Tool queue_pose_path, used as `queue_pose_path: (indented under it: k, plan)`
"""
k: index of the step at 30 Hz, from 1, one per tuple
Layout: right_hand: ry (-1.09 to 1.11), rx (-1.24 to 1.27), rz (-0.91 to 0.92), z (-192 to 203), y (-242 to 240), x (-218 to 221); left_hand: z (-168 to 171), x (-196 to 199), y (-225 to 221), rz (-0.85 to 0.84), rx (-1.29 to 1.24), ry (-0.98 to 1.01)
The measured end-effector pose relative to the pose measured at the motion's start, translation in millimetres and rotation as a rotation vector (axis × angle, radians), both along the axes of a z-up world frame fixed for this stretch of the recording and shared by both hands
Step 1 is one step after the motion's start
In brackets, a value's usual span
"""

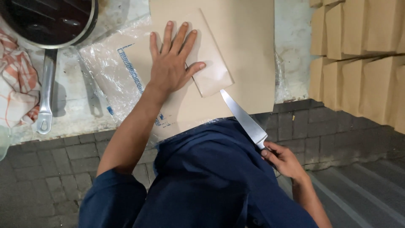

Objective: Folding flat cardboard into boxes and stacking them in a bakery production area.

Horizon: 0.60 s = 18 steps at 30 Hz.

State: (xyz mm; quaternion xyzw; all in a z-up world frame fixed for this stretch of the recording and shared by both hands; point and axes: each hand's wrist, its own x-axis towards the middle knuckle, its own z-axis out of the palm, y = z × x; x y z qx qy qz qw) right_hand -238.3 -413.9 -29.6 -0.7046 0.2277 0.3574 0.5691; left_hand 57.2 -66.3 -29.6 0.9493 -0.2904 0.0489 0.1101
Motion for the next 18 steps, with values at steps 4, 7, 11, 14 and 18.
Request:
queue_pose_path:
  k: [4, 7, 11, 14, 18]
  plan:
    - [-0.069, -0.09, 0.07, 7.9, 18.2, 19.6, 6.1, -2.2, -0.3, -0.055, -0.024, 0.048]
    - [-0.182, -0.1, 0.037, 9.0, 39.3, 39.5, 10.0, -5.3, -5.4, -0.13, 0.069, 0.244]
    - [-0.208, -0.168, 0.154, 18.3, 76.6, 68.6, 10.2, -19.2, -9.7, -0.219, -0.063, 0.24]
    - [-0.178, -0.226, 0.124, 12.4, 90.7, 82.2, 16.8, -17.5, -20.7, -0.192, -0.047, 0.231]
    - [-0.286, -0.193, 0.107, 13.6, 102.6, 87.4, 9.3, -30.0, -46.0, -0.101, -0.002, -0.006]
